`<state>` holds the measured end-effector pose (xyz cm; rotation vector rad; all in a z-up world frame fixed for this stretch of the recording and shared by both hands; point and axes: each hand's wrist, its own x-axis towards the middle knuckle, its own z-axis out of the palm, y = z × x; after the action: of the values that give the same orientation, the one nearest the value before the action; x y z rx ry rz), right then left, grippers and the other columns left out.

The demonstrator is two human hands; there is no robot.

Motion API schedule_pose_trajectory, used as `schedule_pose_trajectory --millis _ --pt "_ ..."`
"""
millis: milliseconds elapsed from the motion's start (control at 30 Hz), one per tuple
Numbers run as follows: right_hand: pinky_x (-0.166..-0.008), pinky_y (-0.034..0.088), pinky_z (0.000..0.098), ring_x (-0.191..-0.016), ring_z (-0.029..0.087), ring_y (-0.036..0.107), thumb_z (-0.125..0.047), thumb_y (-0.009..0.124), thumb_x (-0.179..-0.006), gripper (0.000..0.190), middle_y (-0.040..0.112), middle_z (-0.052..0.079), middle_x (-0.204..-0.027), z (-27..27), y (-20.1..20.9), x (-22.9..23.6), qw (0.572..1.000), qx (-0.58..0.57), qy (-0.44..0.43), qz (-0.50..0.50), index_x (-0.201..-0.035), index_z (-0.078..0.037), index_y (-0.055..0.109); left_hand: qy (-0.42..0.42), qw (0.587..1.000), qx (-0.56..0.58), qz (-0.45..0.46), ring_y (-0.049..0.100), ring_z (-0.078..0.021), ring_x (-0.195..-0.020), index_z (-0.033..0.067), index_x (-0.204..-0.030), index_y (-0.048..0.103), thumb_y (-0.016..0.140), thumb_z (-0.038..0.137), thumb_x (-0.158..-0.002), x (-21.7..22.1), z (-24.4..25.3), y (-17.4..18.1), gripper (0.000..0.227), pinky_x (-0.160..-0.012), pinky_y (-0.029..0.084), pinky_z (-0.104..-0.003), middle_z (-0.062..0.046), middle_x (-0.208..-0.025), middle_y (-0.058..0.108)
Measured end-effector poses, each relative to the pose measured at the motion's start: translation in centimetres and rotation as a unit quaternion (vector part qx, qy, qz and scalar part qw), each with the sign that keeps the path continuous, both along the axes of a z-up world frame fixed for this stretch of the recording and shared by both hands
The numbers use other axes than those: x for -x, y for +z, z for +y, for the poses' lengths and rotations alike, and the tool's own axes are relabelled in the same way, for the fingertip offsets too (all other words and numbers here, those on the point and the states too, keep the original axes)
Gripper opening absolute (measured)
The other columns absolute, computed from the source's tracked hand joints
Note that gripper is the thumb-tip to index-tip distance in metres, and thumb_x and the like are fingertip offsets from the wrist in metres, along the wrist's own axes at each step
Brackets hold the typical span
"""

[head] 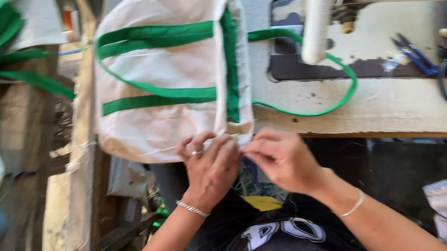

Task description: The person sews green straps onto a white canvas bag using a sewing machine. They guide the fabric under the needle, stitch the straps, and then use scissors to trim excess thread and fabric from the bag.

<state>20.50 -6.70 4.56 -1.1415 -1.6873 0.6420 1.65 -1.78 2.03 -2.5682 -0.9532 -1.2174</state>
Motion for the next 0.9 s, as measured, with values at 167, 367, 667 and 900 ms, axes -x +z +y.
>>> schedule_pose_trajectory --millis 167,367,667,900 --pt "-0.072 0.060 0.0349 -0.077 0.027 0.069 -0.005 0.071 -0.092 0.007 0.067 0.007 -0.086 -0.6 0.2 -0.9 0.981 -0.143 0.018 -0.132 -0.094 -0.010 0.075 0.036 0.998 -0.015 0.041 0.053 -0.0190 -0.093 0.0269 -0.099 0.069 0.057 0.022 -0.100 0.1 -1.5 0.0 0.013 -0.084 0.033 -0.040 0.009 -0.097 0.063" --pt "-0.087 0.055 0.0477 -0.119 0.039 0.054 0.012 0.072 -0.085 0.056 0.063 0.019 -0.129 0.2 -2.2 -18.9 0.890 -0.062 -0.288 -0.349 -0.138 -0.001 0.057 0.042 0.987 0.156 -0.002 0.053 -0.0257 -0.055 0.0107 -0.099 0.070 0.068 0.008 -0.097 0.7 -3.6 0.2 0.003 -0.051 0.043 -0.036 -0.002 -0.096 0.064" --pt "-0.076 0.056 0.0446 -0.095 0.036 0.066 -0.021 0.058 -0.107 0.023 0.071 0.015 -0.103 -0.2 -8.0 -28.9 0.699 0.052 -0.373 -0.607 -0.113 -0.015 0.079 0.048 0.942 0.289 -0.162 0.071 -0.0297 -0.100 -0.0014 -0.099 0.061 0.064 0.004 -0.098 0.0 -5.1 -3.0 0.006 -0.082 0.060 -0.037 -0.017 -0.108 0.068" --pt "-0.088 0.052 0.0322 -0.101 0.021 0.071 0.008 0.043 -0.119 0.023 0.071 0.013 -0.109 -2.9 -4.8 -19.4 0.877 0.054 -0.292 -0.378 -0.138 0.006 0.056 0.015 0.915 0.299 -0.270 0.063 -0.0296 -0.102 -0.0013 -0.099 0.058 0.060 0.006 -0.103 0.6 -7.5 -3.9 0.009 -0.089 0.056 -0.038 -0.017 -0.110 0.056"
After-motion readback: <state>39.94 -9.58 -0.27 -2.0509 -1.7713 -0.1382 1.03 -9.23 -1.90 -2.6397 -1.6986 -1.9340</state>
